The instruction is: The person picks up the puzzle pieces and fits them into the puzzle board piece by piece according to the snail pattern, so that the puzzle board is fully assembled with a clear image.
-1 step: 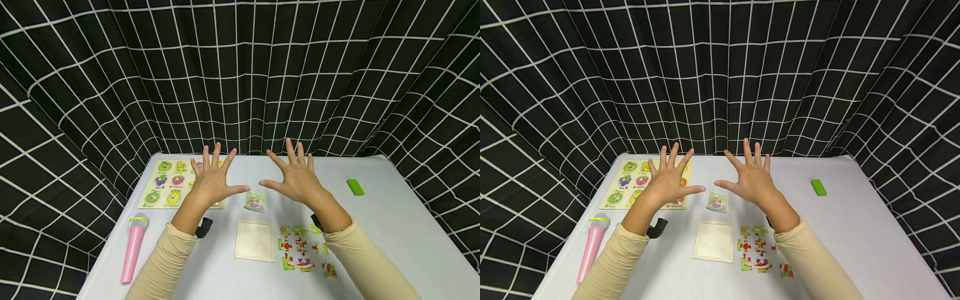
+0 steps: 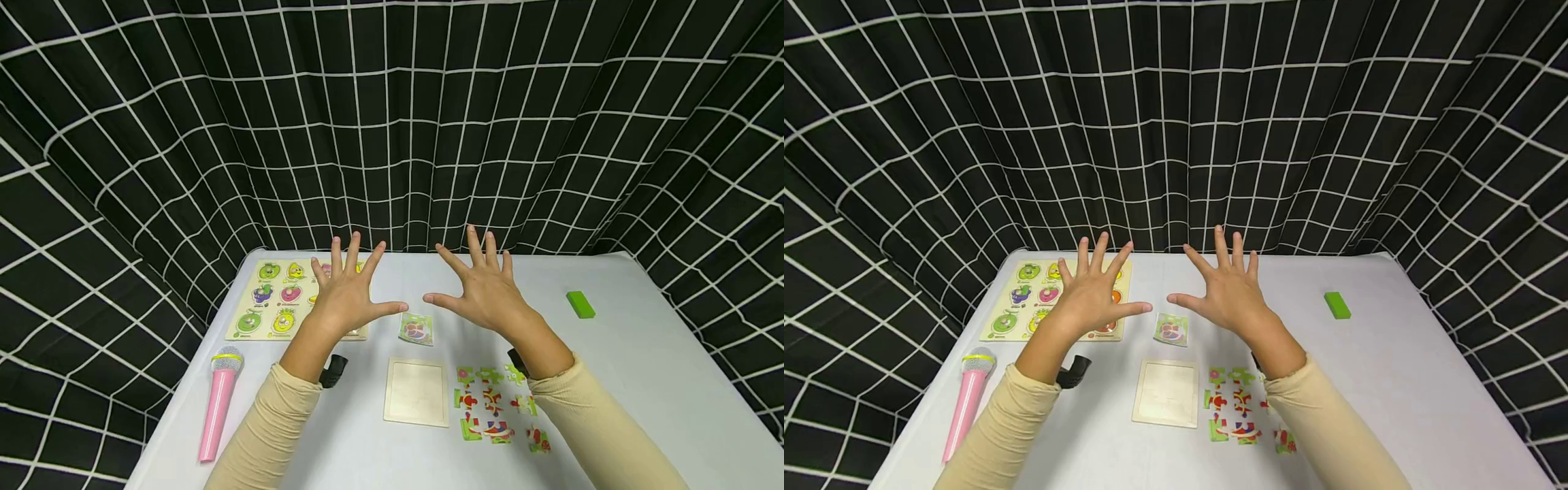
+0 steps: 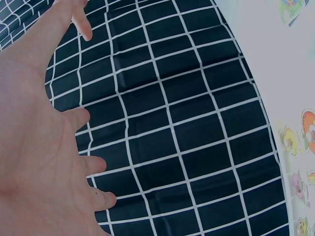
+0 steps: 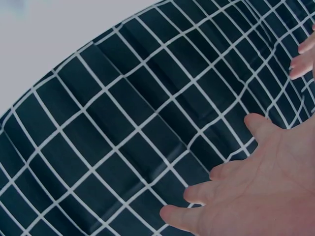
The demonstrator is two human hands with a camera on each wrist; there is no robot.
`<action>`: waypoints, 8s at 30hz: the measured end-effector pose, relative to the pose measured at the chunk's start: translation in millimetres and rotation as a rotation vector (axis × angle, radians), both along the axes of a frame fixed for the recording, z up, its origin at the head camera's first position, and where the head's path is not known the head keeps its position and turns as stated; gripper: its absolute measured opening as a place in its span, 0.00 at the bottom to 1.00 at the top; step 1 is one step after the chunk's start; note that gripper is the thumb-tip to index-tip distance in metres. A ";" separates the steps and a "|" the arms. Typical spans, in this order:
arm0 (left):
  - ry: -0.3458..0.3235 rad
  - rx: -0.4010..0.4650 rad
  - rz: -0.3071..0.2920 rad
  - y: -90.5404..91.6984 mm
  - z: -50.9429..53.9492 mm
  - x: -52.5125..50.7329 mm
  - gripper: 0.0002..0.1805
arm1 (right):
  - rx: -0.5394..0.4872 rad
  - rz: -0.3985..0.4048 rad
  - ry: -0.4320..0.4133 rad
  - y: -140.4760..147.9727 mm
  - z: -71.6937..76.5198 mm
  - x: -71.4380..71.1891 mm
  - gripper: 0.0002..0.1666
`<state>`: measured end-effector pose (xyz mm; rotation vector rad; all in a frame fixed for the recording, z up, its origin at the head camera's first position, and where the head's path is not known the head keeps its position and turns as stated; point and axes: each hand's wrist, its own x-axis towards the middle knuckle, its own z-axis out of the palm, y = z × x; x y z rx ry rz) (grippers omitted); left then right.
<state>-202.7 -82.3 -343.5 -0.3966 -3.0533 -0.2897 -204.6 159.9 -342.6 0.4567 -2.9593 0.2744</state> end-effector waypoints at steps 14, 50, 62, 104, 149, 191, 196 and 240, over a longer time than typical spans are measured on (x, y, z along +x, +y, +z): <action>0.002 -0.014 -0.011 0.8 0.6 1.7 0.60 | -0.021 0.007 -0.006 -1.3 -1.8 1.1 0.55; -0.494 0.009 -0.264 -10.1 -124.1 55.8 0.55 | -0.059 0.189 -0.310 38.4 -105.6 42.3 0.16; -0.489 0.041 -0.241 -6.6 -129.2 56.8 0.56 | -0.063 0.183 -0.292 38.3 -119.8 48.9 0.13; -0.486 -0.059 -0.222 -1.3 -120.1 53.7 0.55 | -0.029 0.386 -0.131 -50.5 -130.7 38.4 0.11; -0.489 -0.014 -0.226 -3.9 -127.4 52.7 0.56 | -0.058 0.131 -0.240 78.4 -122.7 61.1 0.11; -0.496 -0.028 -0.212 -2.8 -123.4 53.1 0.55 | 0.008 0.376 -0.096 -25.6 -130.4 44.9 0.15; -0.496 -0.031 -0.210 -2.4 -122.8 52.2 0.55 | 0.071 0.343 -0.080 -29.5 -129.1 46.1 0.14; -0.499 -0.037 -0.216 -4.2 -123.9 51.8 0.55 | -0.060 0.069 -0.224 113.6 -125.9 59.2 0.18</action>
